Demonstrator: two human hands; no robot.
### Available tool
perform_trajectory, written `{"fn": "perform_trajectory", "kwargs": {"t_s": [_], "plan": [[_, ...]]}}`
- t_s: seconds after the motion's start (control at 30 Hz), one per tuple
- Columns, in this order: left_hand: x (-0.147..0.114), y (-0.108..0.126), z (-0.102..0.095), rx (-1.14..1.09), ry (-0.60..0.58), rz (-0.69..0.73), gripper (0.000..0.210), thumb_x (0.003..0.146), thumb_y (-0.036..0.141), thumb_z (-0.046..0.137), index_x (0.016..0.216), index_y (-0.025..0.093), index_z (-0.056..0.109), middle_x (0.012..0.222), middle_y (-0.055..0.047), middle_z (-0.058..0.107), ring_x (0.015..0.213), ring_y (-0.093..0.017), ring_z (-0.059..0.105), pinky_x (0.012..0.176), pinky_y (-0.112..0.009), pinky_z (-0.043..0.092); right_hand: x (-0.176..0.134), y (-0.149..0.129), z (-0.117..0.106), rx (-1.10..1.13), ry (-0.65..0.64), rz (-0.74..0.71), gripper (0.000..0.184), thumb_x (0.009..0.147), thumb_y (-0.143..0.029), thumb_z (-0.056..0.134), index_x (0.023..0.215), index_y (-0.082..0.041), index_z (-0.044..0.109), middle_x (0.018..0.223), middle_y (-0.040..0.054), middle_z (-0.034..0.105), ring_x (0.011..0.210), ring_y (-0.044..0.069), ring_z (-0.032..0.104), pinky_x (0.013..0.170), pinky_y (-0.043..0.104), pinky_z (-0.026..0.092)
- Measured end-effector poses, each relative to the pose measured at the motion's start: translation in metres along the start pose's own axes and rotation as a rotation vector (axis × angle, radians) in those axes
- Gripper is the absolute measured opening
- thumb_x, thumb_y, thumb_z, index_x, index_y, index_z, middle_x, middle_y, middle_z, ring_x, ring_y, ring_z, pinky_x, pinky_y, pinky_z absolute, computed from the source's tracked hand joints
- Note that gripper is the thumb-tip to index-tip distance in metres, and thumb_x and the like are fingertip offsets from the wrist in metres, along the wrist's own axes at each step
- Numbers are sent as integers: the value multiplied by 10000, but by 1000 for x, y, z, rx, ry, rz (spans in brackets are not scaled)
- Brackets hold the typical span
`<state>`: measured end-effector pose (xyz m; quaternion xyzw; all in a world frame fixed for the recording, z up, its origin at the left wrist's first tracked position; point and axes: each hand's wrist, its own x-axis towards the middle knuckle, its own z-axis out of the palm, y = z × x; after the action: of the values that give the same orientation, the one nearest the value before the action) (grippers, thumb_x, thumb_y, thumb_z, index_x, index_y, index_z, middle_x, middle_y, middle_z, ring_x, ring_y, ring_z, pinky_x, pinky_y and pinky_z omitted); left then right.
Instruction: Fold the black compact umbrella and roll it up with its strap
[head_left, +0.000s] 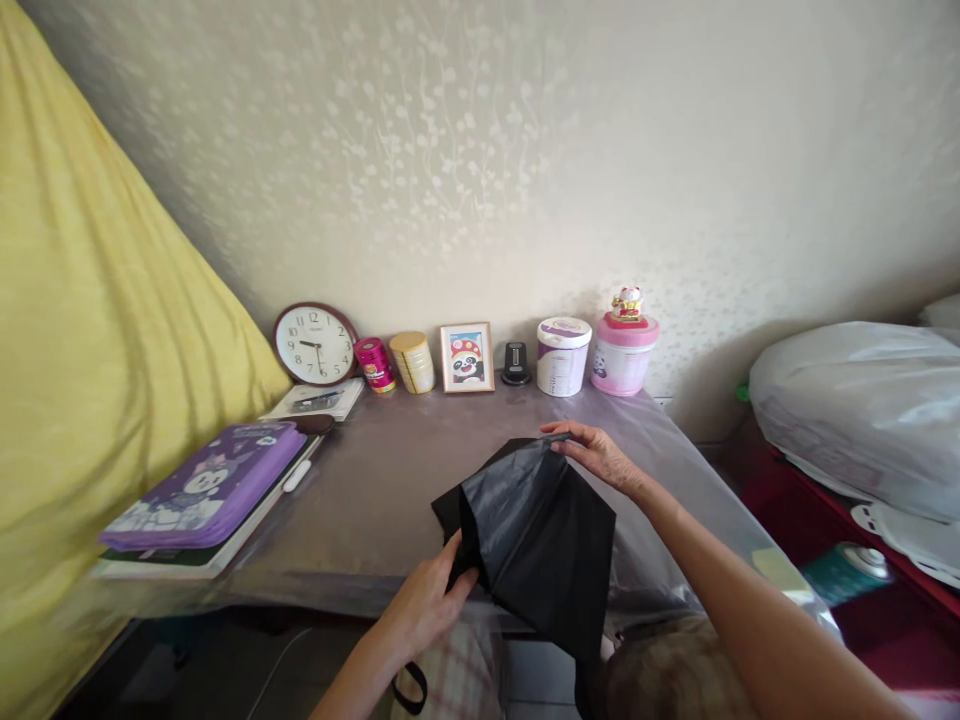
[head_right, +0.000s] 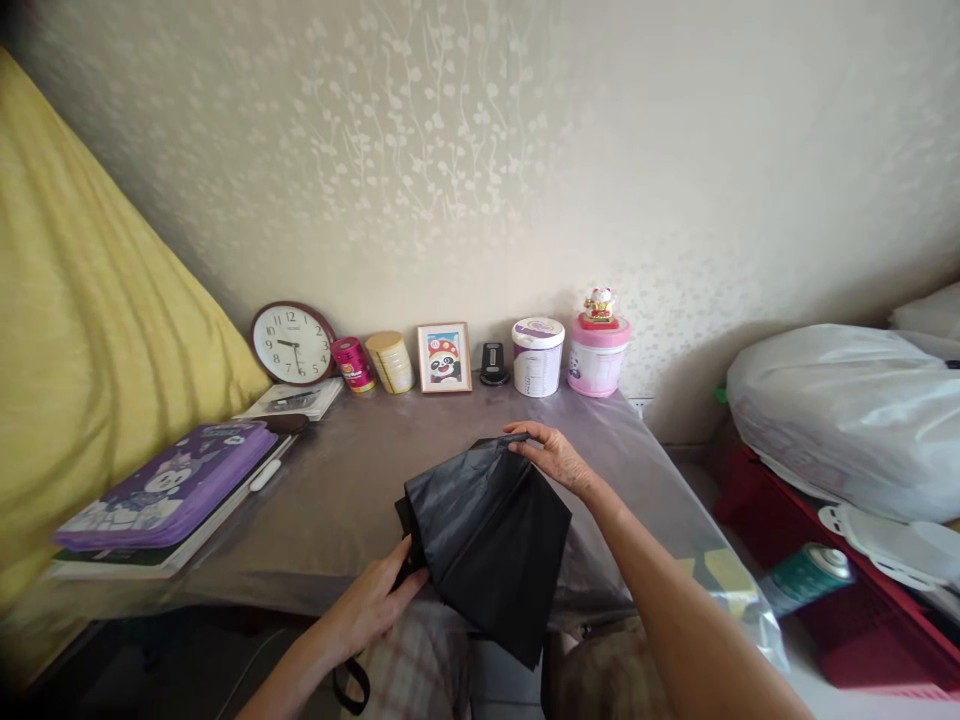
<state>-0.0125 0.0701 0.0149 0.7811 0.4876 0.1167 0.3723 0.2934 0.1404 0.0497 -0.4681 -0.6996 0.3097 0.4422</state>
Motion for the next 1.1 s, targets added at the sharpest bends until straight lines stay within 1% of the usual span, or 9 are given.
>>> {"fn": "perform_trajectory", "kwargs": {"t_s": [0.07,0.13,0.27,0.47,0.63,0.77,0.87,1.0,1.1], "plan": [[0,2,-2,-3,-5,5,500,871,359,385,1338,184,355,1137,-65,629,1055,-224,576,880,-321,428,9,4,9,12,10,31,311,772,-427,568,964,-187,617,946,33,657,921,196,586,878,352,426],[-1,3,-4,-4,-8,12,480,870,372,386,1312,184,388,1130,-66,631,1045,-228,581,875,-326,435,17,8,18,21,32,58,301,765,-439,559,915,-182,601,822,8,647,814,176,590,785,318,459],[0,-2,-3,-8,-18,36,460,871,388,379,1282,185,410,1084,-68,650,915,-213,636,819,-317,467,29,17,34,-21,83,87,251,768,-433,526,830,-193,563,717,-27,591,697,145,552,665,266,453],[3,-14,4,5,0,57,497,850,379,418,1298,164,395,1159,-108,614,1057,-236,573,888,-321,425,40,23,49,-337,82,126,230,793,-402,475,805,-200,585,756,-13,604,743,156,557,703,268,433],[3,-19,11,66,28,24,556,855,397,396,1347,146,331,1092,-145,637,1004,-260,597,842,-335,433,46,27,60,-455,69,178,206,813,-356,477,865,-205,608,835,2,636,791,161,579,745,270,428],[0,-18,15,229,51,-25,592,872,432,331,1356,92,311,1007,-182,648,952,-283,610,795,-341,431,48,35,65,-524,43,233,163,802,-316,523,858,-211,634,882,19,653,846,174,586,768,274,426],[-3,-15,17,278,88,-78,673,872,440,328,1403,61,163,946,-181,659,891,-279,622,735,-323,429,48,39,66,-576,19,273,155,801,-306,536,850,-214,650,905,22,658,852,176,590,758,274,432],[-7,-8,17,258,145,-126,785,874,413,367,1409,91,-108,857,-124,680,778,-238,644,664,-279,412,48,38,65,-628,-7,310,161,799,-304,547,864,-213,662,928,24,660,870,178,591,763,269,429],[-8,-3,15,300,124,-51,741,893,371,341,1408,136,-136,795,-83,686,701,-209,640,629,-258,399,48,36,66,-653,-25,328,159,791,-304,556,866,-220,668,946,23,659,891,178,589,767,261,426]]}}
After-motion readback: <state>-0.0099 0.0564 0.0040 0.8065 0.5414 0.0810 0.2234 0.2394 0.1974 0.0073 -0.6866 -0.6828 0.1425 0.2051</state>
